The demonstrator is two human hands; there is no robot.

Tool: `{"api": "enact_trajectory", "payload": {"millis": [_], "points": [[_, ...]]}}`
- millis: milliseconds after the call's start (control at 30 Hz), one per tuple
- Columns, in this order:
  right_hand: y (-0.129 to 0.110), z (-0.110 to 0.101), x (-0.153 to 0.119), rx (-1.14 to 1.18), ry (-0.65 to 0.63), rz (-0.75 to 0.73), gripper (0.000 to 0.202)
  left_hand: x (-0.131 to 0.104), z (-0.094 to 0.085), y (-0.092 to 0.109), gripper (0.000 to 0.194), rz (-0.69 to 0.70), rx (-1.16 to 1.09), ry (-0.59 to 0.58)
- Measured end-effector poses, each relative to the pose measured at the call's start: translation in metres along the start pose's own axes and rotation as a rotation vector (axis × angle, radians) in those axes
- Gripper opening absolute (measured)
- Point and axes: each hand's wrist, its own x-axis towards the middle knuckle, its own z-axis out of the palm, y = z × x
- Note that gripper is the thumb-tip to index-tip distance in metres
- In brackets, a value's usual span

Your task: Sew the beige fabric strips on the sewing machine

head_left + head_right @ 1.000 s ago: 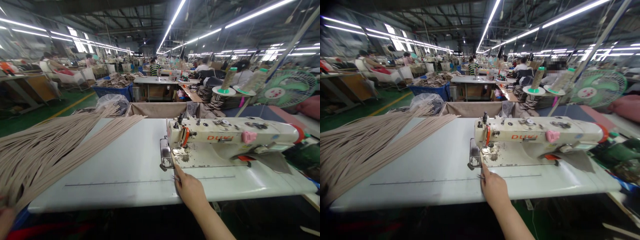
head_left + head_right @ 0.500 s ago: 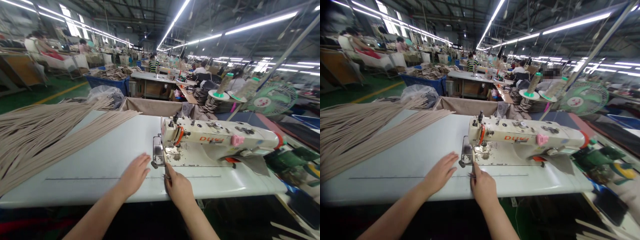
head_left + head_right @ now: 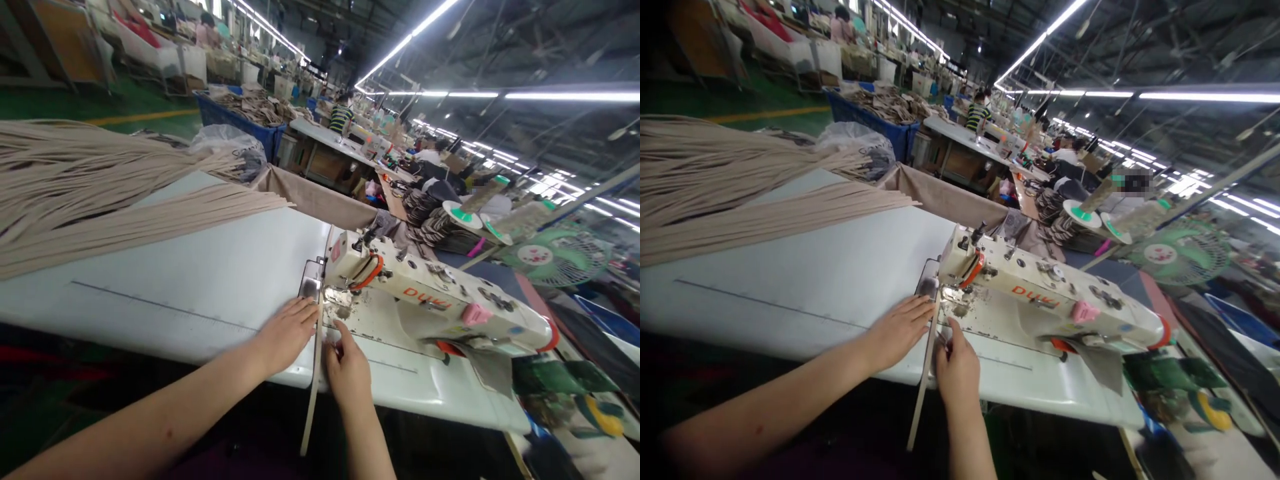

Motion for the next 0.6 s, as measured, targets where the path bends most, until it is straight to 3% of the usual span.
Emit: {"api": "enact_trajectory", "payload": {"millis": [233, 600], "points": [[0.014, 0.005, 0.011, -0.133, 0.135, -0.024, 0.040, 0.001, 0.001, 0.003, 0.058, 0.009, 0.093, -0.021], [0.015, 0.008, 0.006, -0.172, 0.152, -0.098, 0.040, 0.000, 0.002, 0.003, 0.061, 0.008, 0.090, -0.001]]}}
